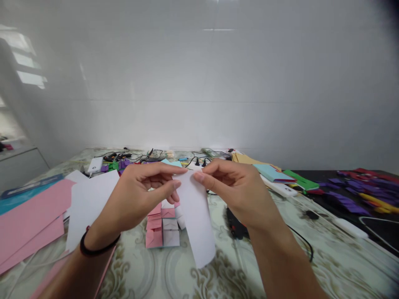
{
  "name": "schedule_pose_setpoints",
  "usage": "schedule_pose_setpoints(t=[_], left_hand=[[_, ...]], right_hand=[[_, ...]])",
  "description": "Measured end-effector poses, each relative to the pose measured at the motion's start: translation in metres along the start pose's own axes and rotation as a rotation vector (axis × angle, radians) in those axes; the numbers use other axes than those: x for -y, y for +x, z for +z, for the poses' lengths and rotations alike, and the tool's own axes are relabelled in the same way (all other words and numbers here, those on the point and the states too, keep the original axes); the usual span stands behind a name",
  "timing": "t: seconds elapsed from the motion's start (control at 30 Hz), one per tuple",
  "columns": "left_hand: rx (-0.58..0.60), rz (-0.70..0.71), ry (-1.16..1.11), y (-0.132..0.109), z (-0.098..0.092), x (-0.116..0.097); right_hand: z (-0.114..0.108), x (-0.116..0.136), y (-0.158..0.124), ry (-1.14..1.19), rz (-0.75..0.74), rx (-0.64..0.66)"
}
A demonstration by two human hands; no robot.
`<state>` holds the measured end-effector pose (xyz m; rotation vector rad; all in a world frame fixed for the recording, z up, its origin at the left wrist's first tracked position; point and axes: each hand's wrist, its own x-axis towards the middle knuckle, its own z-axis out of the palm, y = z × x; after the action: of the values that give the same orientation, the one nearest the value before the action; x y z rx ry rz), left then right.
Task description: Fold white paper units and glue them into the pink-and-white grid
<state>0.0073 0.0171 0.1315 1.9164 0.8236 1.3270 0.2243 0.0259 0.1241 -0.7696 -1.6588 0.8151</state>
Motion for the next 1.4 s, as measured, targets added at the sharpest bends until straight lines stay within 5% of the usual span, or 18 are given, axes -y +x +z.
schedule_pose_setpoints(t=[0.27, 0.47, 0.7, 1.1, 1.4], left_hand=[[-0.007, -0.054, -0.049, 0.0, 0.002, -0.001], [0.128, -0.177, 0.018, 0.003, 0.002, 0.0], [0.045, -0.114, 0.043, 0.003, 0.001, -0.005], [0.151, -0.235, 0.053, 0.007, 0.002, 0.0], [0.068, -0.179, 0.037, 0.008, -0.004, 0.0]], right_hand=[[0.003, 0.0, 0.001, 0.083, -0.022, -0.025], [0.003, -0.001, 0.002, 0.141, -0.034, -0.115], [0.0, -0.004, 0.006, 0.149, 0.081, 0.055], [-0.001, -0.009, 0.008, 0.09, 0.068, -0.029], [-0.005, -0.01, 0.007, 0.04, 0.07, 0.076]])
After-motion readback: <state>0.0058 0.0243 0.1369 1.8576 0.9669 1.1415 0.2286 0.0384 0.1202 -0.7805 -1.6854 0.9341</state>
